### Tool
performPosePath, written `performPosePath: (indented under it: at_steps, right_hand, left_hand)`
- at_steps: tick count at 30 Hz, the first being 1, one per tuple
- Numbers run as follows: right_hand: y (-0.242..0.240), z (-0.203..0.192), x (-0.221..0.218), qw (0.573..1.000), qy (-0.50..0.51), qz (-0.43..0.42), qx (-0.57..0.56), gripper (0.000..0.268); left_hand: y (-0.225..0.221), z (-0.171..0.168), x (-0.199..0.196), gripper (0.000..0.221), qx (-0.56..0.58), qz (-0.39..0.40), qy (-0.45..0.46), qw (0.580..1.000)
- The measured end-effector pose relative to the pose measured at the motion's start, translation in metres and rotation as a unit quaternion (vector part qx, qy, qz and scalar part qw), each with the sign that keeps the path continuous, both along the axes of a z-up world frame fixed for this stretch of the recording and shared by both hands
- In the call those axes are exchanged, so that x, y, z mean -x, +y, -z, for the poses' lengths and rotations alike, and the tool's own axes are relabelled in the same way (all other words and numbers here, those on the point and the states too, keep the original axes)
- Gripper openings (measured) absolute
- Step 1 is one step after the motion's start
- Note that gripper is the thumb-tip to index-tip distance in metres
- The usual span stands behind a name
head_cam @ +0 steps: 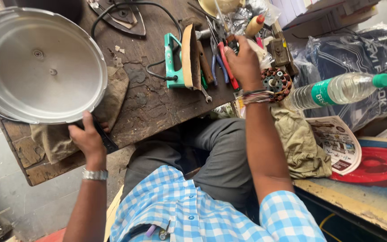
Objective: The person disassembles a teal electric iron, removes the internal heating element, and uses a hammer and screwdriver to tap and adjust components inside the iron's base. They then briefly handle a pressure cooker lid and a screwdriver before returning to the iron.
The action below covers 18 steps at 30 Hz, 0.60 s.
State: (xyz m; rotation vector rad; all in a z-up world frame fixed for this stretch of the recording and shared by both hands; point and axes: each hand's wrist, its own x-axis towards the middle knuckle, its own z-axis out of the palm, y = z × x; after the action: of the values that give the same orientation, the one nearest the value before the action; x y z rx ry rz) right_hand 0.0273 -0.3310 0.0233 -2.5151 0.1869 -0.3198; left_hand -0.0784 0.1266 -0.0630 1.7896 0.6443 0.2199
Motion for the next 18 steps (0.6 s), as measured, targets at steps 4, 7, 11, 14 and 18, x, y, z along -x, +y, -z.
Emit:
performPosePath:
  at_steps: [4, 7, 11, 14, 18]
  right_hand:
    - [0.000, 0.049, -0.004, 0.998, 0.041, 0.027, 0.026, 0.047]
    - [-0.004, 0.067, 0.006, 0.995, 0.095, 0.016, 0.029, 0.048]
    - [0.008, 0.052, -0.001, 0.982, 0.154, 0.012, 0.112, 0.050]
    - [0.030, 0.032, -0.008, 0.968, 0.180, 0.021, 0.171, 0.076]
    - [0.053, 0.025, -0.007, 0.981, 0.099, 0.034, 0.162, 0.041]
  left_hand:
    - [-0.015, -0.017, 0.031, 0.065, -0.092, -0.008, -0.080, 0.993]
    - [-0.035, -0.031, 0.046, 0.065, -0.349, 0.056, -0.192, 0.916]
    - [-0.079, -0.051, 0.022, 0.057, -0.346, 0.154, -0.301, 0.875]
    - [-0.116, -0.072, -0.011, 0.051, -0.331, 0.226, -0.329, 0.855]
    - [-0.165, -0.087, -0.059, 0.066, -0.254, 0.336, -0.289, 0.860]
